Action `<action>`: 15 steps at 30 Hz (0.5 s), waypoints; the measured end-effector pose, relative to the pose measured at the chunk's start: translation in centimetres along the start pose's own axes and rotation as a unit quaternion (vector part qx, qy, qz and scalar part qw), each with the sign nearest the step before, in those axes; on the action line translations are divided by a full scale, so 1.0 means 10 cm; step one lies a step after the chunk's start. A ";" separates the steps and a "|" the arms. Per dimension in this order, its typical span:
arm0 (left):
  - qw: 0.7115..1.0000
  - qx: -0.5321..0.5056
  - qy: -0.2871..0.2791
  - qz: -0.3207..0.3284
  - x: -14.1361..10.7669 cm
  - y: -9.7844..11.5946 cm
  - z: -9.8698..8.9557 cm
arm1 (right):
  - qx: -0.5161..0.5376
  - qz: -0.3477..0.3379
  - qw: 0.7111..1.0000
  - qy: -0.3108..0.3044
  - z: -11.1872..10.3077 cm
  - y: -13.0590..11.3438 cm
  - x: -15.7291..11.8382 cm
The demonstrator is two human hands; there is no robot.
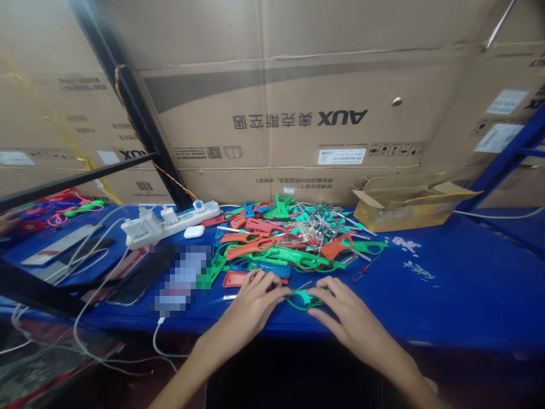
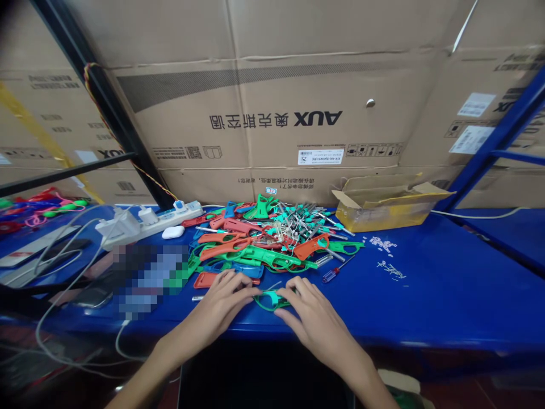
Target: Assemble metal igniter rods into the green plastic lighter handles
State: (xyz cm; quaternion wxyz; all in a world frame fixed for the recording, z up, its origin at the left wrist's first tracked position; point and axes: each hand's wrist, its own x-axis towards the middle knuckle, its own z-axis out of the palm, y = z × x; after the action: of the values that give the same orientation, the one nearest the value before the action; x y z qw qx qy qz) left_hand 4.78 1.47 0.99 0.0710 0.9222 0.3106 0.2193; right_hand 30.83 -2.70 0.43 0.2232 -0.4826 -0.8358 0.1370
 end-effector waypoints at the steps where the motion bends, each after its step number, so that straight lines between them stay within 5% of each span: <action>1: 1.000 -0.001 0.003 0.000 0.00 0.00 0.00 | -0.002 -0.002 1.000 0.002 0.00 0.00 0.00; 15: 1.000 0.023 0.012 -0.002 0.01 0.01 0.02 | -0.015 -0.011 1.000 0.024 0.02 0.01 -0.02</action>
State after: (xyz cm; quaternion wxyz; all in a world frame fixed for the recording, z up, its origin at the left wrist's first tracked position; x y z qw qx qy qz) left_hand 4.98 1.42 0.91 0.0462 0.9204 0.3179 0.2230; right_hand 30.88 -2.79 0.20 0.2374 -0.4796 -0.8375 0.1106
